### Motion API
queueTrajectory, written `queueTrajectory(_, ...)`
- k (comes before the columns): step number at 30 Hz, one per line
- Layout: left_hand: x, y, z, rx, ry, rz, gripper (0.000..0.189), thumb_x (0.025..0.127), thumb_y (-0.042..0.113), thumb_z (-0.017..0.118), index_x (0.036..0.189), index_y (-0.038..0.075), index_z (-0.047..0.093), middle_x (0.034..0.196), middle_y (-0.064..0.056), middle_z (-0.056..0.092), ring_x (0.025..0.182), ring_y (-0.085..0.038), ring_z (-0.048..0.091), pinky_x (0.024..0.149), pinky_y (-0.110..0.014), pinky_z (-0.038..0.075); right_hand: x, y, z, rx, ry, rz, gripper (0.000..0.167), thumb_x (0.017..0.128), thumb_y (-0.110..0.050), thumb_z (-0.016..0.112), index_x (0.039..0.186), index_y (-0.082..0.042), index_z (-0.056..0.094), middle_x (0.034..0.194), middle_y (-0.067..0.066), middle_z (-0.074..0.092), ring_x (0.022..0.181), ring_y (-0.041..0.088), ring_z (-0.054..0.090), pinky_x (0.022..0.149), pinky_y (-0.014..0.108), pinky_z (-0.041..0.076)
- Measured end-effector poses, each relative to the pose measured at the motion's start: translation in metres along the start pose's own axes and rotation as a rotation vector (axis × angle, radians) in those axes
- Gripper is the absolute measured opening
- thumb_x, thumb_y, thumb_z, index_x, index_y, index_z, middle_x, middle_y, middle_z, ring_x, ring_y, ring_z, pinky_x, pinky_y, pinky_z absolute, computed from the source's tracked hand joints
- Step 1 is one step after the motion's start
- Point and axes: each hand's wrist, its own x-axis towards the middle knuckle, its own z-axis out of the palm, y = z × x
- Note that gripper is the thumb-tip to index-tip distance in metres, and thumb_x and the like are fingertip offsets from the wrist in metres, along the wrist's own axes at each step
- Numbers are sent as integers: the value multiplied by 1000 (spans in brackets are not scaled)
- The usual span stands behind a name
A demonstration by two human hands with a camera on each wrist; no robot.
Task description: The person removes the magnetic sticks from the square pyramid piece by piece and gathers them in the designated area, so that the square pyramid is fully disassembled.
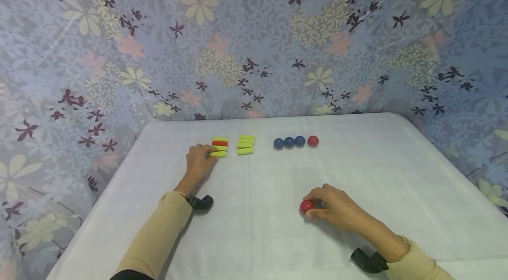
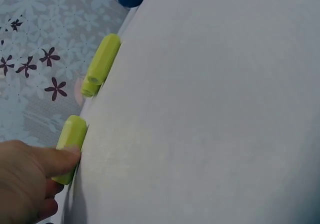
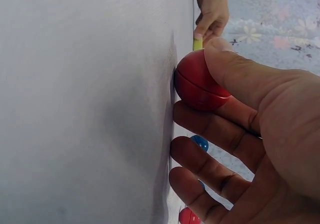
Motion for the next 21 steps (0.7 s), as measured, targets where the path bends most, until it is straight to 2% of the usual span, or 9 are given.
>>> queueTrajectory(3, -5, 1, -3, -43, -3, -19, 39, 83, 24, 70, 120, 12, 63, 113, -12, 59, 112, -32, 43, 99, -52, 29, 1, 0, 0, 9, -14, 18, 37, 73, -45, 73, 102, -22, 67, 90, -15, 61, 83, 4, 50, 70, 22, 44)
queueTrajectory(5, -13, 4, -5, -95, -15, -26, 42, 83, 26, 69, 122, 13, 61, 117, -11, 57, 116, -31, 41, 99, -52, 29, 1, -1, 0, 12, -22, 32, 37, 73, -45, 74, 102, -22, 67, 89, -15, 60, 83, 4, 49, 70, 21, 44)
queueTrajectory(7, -28, 9, -8, -164, -50, -14, 43, 84, 27, 69, 124, 13, 60, 120, -11, 57, 117, -30, 41, 101, -52, 29, 2, -1, 0, 13, -24, 41, 37, 72, -43, 75, 102, -22, 67, 89, -16, 60, 83, 4, 49, 70, 21, 44)
queueTrajectory(10, -59, 21, -7, -255, -119, 22, 42, 84, 28, 69, 123, 15, 61, 122, -8, 58, 117, -27, 42, 101, -50, 33, 2, -1, -1, 6, -13, 27, 35, 73, -41, 76, 101, -22, 67, 89, -16, 60, 82, 4, 49, 70, 21, 44)
queueTrajectory(13, -96, 35, -2, -292, -193, 105, 41, 81, 28, 72, 119, 17, 63, 118, -4, 61, 112, -22, 45, 97, -48, 37, 3, -1, 0, 3, -14, 25, 35, 73, -41, 76, 101, -23, 67, 89, -16, 61, 83, 4, 49, 70, 20, 44)
queueTrajectory(16, -129, 49, 4, -301, -270, 203, 39, 78, 31, 74, 115, 20, 65, 114, 3, 60, 108, -16, 44, 95, -44, 34, 3, 0, 0, 6, -25, 27, 36, 73, -42, 75, 102, -22, 67, 89, -15, 61, 82, 4, 49, 69, 20, 44)
queueTrajectory(21, -168, 64, 8, -357, -340, 347, 38, 77, 35, 75, 111, 22, 65, 109, 11, 60, 103, -9, 40, 89, -38, 26, 2, 0, 1, 5, -33, 43, 38, 72, -43, 76, 103, -22, 67, 89, -14, 60, 83, 5, 49, 69, 21, 44)
